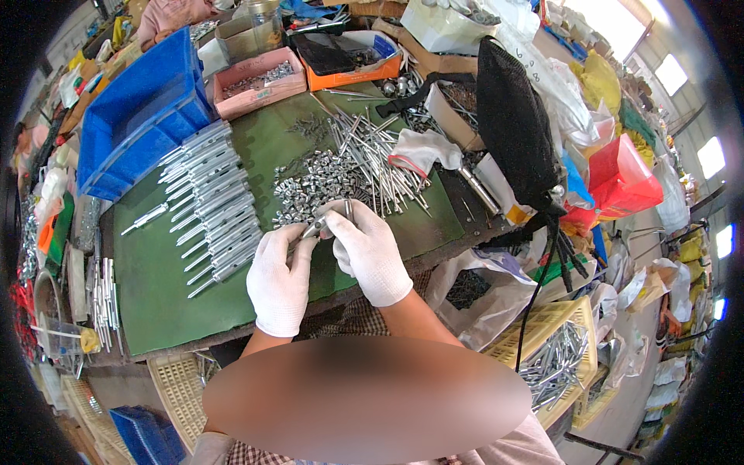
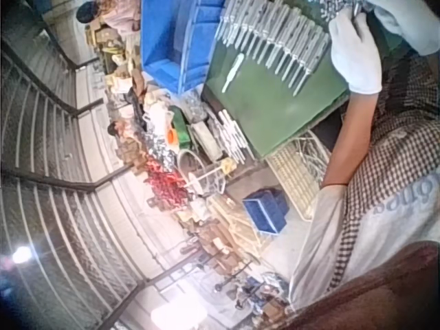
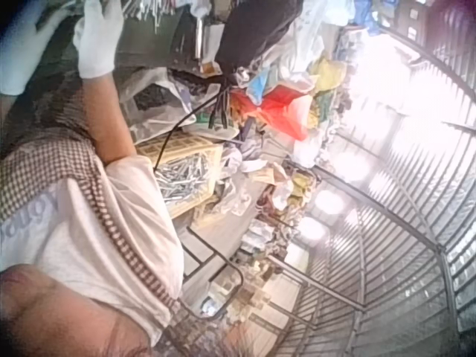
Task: The person assembles metal components by picking up cylindrical metal tubes and inserting small metal fittings and pins into them by hand.
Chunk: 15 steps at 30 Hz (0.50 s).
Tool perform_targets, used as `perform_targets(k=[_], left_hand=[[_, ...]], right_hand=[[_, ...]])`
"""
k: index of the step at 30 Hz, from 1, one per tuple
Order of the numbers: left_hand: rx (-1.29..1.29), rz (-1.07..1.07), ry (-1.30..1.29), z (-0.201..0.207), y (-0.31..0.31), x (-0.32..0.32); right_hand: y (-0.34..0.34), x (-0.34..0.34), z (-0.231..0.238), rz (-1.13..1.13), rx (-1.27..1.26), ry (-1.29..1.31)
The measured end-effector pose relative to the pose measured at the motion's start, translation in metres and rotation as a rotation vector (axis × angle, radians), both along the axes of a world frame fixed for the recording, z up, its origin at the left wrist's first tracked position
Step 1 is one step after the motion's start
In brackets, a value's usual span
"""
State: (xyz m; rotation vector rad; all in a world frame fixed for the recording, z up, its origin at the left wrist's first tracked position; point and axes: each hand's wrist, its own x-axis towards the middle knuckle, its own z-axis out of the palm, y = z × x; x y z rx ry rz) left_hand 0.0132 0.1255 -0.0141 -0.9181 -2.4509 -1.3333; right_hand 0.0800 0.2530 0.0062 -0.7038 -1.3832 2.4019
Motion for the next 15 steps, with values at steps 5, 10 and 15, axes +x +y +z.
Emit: perform_targets(k=[5,10,15], left_hand=[[0.032,-0.012,-0.038,-0.0015,-0.0007,0.0004],[-0.001,-0.006,-0.029,0.0004,-0.0018,0.0005],[-0.025,-0.017,-0.082,0.0026,-0.0025,0.0027]], right_hand=[[0.0000,-0.0003,-0.0008,-0.014,-0.022,0.004],[0.0001,0.0001,-0.0014,-0.010,-0.006,0.002],[0.0006,0.0013,-0.0033,-0.012,-0.011,0.013]])
